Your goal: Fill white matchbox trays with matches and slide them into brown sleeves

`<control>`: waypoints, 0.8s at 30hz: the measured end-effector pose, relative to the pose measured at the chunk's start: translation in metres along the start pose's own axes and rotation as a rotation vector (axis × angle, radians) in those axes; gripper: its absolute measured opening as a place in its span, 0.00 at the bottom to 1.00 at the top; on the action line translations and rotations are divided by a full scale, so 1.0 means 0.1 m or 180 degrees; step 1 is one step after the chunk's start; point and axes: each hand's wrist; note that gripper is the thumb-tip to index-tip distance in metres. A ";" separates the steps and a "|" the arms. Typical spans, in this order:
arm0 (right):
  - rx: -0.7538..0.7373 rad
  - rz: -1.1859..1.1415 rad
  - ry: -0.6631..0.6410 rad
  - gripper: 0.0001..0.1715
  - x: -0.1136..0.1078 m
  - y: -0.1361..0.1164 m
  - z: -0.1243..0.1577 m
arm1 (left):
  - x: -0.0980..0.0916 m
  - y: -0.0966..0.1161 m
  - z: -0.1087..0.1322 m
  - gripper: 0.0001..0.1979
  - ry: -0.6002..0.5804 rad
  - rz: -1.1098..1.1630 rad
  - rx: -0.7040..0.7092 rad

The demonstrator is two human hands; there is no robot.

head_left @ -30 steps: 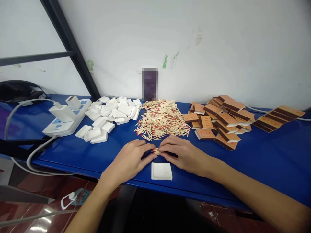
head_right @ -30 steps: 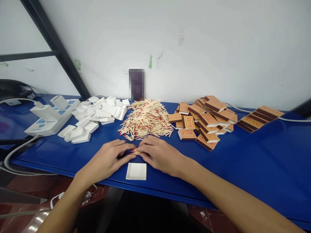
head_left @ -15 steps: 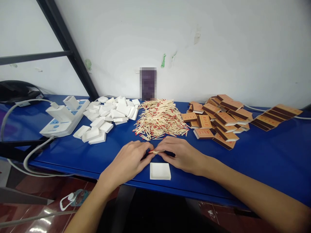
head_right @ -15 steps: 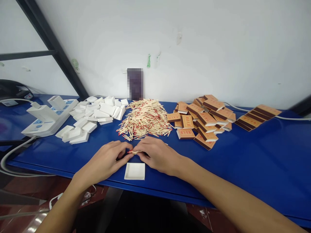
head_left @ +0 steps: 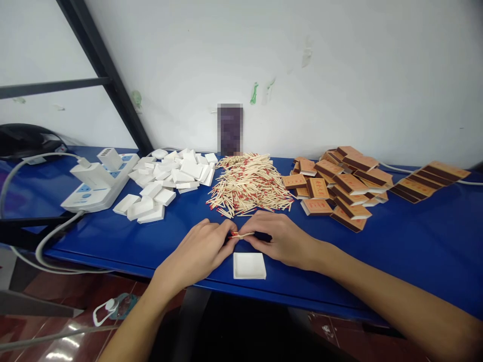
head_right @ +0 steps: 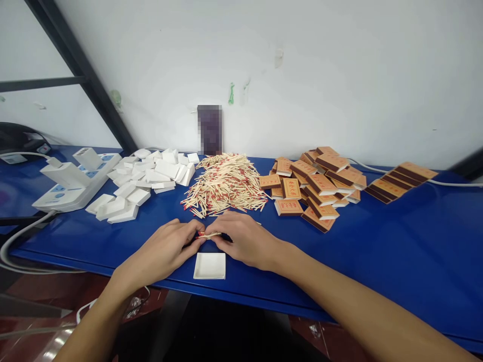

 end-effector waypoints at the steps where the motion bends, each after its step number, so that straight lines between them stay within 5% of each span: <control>1: -0.0024 0.0014 0.0035 0.10 0.01 0.00 0.00 | 0.00 0.00 0.00 0.11 0.0004 -0.0004 0.0013; 11: -0.0230 -0.0183 0.0425 0.09 -0.13 -0.21 0.00 | -0.07 0.04 0.06 0.08 0.0288 0.0391 0.0176; 15: -0.0043 -0.0333 0.0141 0.09 -0.23 -0.37 0.06 | -0.13 0.04 0.10 0.09 0.0403 0.0683 0.0416; 24: -0.0033 -0.0128 -0.0386 0.10 -0.22 -0.49 0.11 | -0.05 0.01 0.01 0.10 0.0280 0.0149 0.0023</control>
Point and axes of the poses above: each hand's wrist, its own z-axis away from the middle knuckle, its own x-axis out of the palm, y = z × x, and after that the axes turned 4 degrees about y, right-handed
